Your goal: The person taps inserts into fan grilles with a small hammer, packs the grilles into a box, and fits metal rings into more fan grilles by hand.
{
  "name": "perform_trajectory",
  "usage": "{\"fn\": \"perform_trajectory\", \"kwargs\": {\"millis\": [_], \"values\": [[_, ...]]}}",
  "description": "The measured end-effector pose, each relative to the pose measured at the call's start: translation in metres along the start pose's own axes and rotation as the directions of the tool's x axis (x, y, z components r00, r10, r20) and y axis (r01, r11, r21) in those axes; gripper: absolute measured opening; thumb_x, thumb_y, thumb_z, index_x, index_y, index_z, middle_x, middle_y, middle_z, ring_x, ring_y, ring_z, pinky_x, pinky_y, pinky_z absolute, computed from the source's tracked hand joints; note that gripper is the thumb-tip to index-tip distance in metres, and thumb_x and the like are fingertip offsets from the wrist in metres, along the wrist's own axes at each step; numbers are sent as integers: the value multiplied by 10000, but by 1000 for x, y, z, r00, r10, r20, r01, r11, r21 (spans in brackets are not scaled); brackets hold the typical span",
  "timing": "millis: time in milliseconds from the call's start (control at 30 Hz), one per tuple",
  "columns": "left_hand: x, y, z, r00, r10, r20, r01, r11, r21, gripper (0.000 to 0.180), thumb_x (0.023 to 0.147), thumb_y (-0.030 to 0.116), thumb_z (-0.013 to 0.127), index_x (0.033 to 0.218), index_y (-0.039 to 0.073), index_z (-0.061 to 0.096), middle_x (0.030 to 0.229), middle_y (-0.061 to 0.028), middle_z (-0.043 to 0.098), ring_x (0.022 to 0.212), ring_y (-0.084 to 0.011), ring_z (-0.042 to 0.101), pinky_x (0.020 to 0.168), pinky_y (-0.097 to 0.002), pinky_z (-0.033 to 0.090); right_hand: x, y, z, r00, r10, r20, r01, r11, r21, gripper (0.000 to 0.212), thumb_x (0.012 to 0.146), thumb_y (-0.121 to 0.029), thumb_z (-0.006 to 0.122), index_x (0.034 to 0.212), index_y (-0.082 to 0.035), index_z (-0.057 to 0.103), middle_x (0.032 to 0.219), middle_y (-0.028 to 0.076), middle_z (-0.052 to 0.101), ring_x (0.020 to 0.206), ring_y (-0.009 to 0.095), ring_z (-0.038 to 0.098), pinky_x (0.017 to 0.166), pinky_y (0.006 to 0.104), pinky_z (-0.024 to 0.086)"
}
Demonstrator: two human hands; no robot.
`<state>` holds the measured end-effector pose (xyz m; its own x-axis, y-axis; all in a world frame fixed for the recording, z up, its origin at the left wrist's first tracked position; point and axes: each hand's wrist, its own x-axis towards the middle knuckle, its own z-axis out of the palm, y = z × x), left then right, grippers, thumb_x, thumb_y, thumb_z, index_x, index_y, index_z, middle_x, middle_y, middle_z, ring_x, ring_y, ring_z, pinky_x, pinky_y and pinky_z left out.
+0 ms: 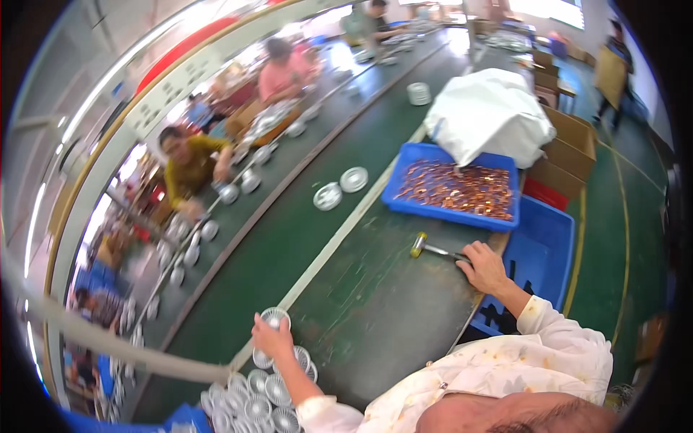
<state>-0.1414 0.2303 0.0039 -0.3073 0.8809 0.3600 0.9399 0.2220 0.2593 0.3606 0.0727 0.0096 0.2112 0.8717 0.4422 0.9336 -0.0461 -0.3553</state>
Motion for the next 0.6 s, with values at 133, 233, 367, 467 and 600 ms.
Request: {"fn": "perform_trajectory", "kwargs": {"millis": [133, 233, 367, 467, 600], "values": [[-34, 65, -34, 962, 240, -131, -273, 860, -430, 629, 841, 52, 733, 1429, 22, 515, 1258, -250, 614, 1159, -435, 600, 1012, -478, 467, -19, 0, -52, 997, 64, -52, -64, 998, 12, 263, 872, -254, 747, 1002, -68, 614, 966, 117, 600, 931, 344, 621, 774, 447, 530], [-70, 106, -44, 981, 191, 32, -125, 753, -646, 446, 830, 64, 758, 1254, -11, 640, 1187, -215, 657, 1092, -389, 654, 961, -452, 501, -4, -5, -86, 985, 79, -155, -80, 997, 0, 241, 895, -252, 731, 1013, -70, 626, 986, 121, 630, 935, 346, 638, 789, 448, 531], [-126, 134, -41, 899, 322, 295, 141, 427, -893, 271, 868, 74, 789, 1102, -11, 681, 981, -76, 720, 887, -155, 661, 824, -322, 537, 35, 15, -110, 954, 268, -132, -280, 956, -82, 250, 920, -284, 707, 1034, -73, 637, 1003, 155, 650, 964, 387, 662, 799, 489, 541], [-160, 142, -39, 826, 404, 392, 282, 306, -909, 263, 906, 100, 780, 1118, -10, 668, 990, -55, 722, 887, -124, 662, 820, -287, 541, 63, 52, -115, 918, 381, -109, -396, 889, -228, 285, 912, -306, 714, 1060, -71, 651, 1026, 186, 665, 989, 403, 671, 819, 520, 555], [-182, 138, -41, 828, 380, 412, 341, 242, -908, 245, 930, 110, 769, 1114, -11, 662, 983, -50, 720, 875, -102, 658, 799, -271, 545, 88, 124, -100, 931, 352, -96, -359, 834, -418, 302, 895, -304, 730, 1088, -82, 664, 1049, 179, 662, 1029, 385, 664, 843, 517, 559]]}}
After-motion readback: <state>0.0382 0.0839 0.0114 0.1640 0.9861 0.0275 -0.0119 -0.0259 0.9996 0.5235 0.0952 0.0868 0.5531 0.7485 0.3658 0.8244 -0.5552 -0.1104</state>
